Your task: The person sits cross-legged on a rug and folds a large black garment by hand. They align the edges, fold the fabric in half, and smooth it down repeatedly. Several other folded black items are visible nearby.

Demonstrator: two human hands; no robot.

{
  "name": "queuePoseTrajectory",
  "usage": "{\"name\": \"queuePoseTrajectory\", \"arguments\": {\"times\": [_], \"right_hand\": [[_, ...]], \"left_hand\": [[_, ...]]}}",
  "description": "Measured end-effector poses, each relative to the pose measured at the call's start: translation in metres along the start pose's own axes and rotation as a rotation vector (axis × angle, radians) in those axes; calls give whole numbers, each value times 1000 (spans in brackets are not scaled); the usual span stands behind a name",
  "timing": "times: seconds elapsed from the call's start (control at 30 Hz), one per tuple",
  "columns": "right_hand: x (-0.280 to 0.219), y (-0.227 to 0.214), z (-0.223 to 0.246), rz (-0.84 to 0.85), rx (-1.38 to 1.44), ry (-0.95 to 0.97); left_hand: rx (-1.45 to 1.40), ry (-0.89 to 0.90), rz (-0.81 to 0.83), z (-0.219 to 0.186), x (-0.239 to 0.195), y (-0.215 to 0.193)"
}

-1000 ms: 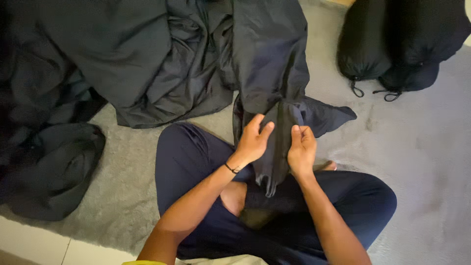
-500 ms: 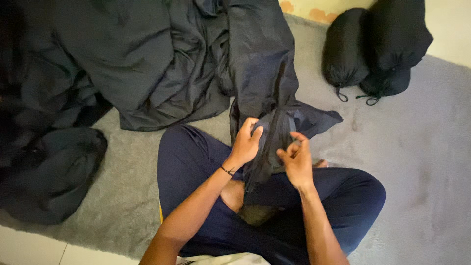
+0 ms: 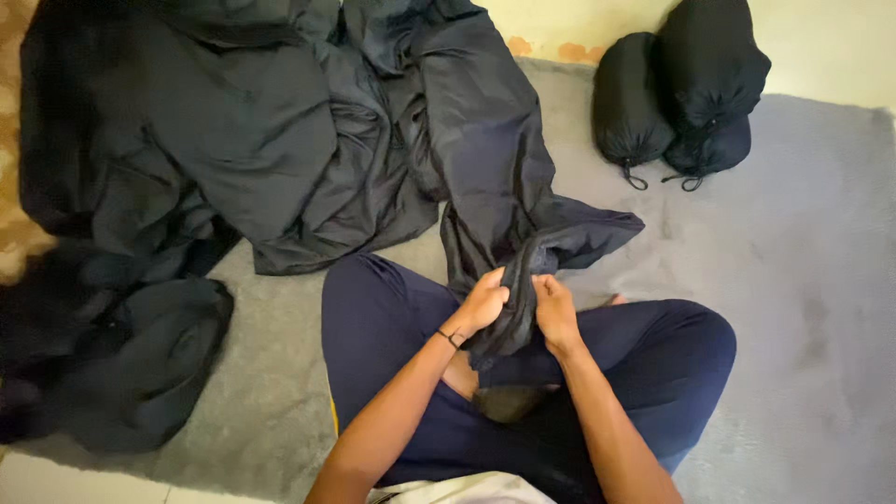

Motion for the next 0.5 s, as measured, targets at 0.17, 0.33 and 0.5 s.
{"name": "queuePoseTrajectory", "arguments": {"times": [0.17,0.33,0.5], "right_hand": [[35,0,-37,-56,-131,-212],[-5,-1,11,-162,-184,-312],[-9,-9,22,-261,-206,-332]], "left_hand": [[61,-72,-91,-45,-14,12],[167,-29,-239,-3,7,-30],[211,89,-282,-22,4,-39]]}}
Point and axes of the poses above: each hand's wrist, its own x-axis towards the middle knuckle, its own y-axis out of the palm, z = x × y, the point moved 5 cm from there along x, towards the middle knuckle, and after that the axes turned 2 degrees about -x, right-handed, at the moved point
